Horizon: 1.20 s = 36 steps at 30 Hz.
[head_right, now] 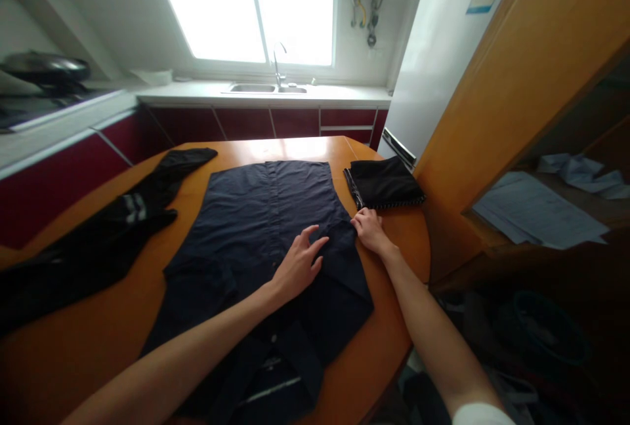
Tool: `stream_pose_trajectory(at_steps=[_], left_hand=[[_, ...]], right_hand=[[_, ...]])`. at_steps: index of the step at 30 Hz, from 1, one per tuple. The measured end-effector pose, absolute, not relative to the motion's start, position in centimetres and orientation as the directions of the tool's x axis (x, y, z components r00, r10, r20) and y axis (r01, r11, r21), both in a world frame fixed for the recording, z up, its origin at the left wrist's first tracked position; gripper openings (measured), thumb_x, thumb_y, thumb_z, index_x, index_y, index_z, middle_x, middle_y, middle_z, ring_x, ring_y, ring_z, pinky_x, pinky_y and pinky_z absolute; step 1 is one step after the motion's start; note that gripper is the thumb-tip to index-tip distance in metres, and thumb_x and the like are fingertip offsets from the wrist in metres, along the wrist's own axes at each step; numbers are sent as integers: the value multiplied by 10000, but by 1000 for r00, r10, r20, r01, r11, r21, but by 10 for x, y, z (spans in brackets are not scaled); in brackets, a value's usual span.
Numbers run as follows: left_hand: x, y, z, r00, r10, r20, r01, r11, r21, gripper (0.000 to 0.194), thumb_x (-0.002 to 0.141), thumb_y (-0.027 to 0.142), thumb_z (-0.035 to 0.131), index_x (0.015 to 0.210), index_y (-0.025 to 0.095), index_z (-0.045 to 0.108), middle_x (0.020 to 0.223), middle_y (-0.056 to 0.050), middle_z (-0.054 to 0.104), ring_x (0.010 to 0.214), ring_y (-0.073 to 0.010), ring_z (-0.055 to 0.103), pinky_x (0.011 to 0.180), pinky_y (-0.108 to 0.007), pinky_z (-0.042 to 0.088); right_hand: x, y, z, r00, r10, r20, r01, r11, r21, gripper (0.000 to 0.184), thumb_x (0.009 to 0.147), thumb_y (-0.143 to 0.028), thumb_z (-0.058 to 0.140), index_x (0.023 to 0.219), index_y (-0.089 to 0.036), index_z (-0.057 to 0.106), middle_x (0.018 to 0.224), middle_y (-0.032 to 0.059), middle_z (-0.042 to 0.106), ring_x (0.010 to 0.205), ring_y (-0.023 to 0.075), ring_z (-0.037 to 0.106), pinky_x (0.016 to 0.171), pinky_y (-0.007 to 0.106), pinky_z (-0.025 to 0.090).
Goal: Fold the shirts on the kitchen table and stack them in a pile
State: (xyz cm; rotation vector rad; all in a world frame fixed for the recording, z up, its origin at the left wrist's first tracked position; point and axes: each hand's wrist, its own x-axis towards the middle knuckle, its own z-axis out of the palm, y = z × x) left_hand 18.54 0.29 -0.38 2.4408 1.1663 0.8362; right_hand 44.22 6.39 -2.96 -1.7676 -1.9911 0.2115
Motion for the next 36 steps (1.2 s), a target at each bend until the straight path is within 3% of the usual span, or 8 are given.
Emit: stream_pose_trajectory(at_steps=[3, 6, 9, 17, 21, 27, 36], left_hand=[[186, -4, 5, 644, 664, 380, 554, -748, 366, 386, 912, 160, 585, 1291, 226, 624, 1510, -98, 454, 1349, -308, 457, 1127, -508, 396], [188, -7, 10, 836, 429, 341, 300, -879, 371, 353, 958, 220, 560, 1306, 226, 616, 1439, -75, 554, 1372, -247, 456, 1159, -417, 372], [190, -9, 10, 924, 235, 300, 101, -910, 402, 356, 966, 267, 576, 1317, 223, 616, 1388, -73, 608, 1344, -230, 498, 1151, -373, 384], [189, -10, 17, 952, 110, 286, -37, -886, 463, 304, 972, 242, 556, 1260, 233, 652, 1314, -53, 671, 1289, -220, 561, 1118, -345, 408], [189, -9, 15, 915, 214, 342, 36, -888, 458, 257, 980, 214, 522, 1177, 237, 684, 1212, -50, 715, 1163, -192, 635, 1051, -332, 455], [187, 4, 3, 615, 630, 474, 475, -776, 415, 253, 954, 116, 505, 1063, 231, 702, 1136, -52, 686, 1044, -201, 627, 961, -366, 506], [185, 3, 0, 525, 759, 384, 698, -642, 317, 269, 924, 91, 507, 1058, 228, 696, 1058, -58, 612, 943, -201, 592, 873, -336, 541]], right_hand=[[441, 62, -29, -24, 966, 259, 901, 133, -414, 211, 945, -336, 543, 806, -215, 647, 1064, 75, 631, 1032, 260, 512, 844, 382, 368], [440, 61, -29, 16, 959, 281, 904, 106, -414, 189, 929, -332, 570, 794, -212, 629, 1037, 68, 635, 1008, 258, 522, 833, 375, 369], [440, 61, -30, 43, 951, 306, 901, 96, -423, 172, 924, -314, 569, 799, -214, 634, 1018, 69, 646, 988, 260, 530, 832, 374, 377], [441, 59, -28, 121, 880, 459, 806, 183, -562, 222, 927, -216, 442, 887, -217, 660, 977, 81, 674, 954, 246, 585, 876, 369, 435], [444, 59, -26, 220, 818, 531, 763, 195, -616, 194, 902, -254, 470, 845, -206, 649, 868, 87, 660, 867, 251, 594, 826, 366, 469], [438, 56, -23, 209, 799, 564, 708, 274, -651, 174, 862, -203, 477, 843, -211, 651, 868, 78, 664, 870, 248, 608, 819, 367, 489], [404, 41, -16, -20, 841, 540, 660, 417, -625, 339, 787, -51, 391, 882, -219, 670, 979, 66, 677, 1000, 224, 604, 928, 361, 472]])
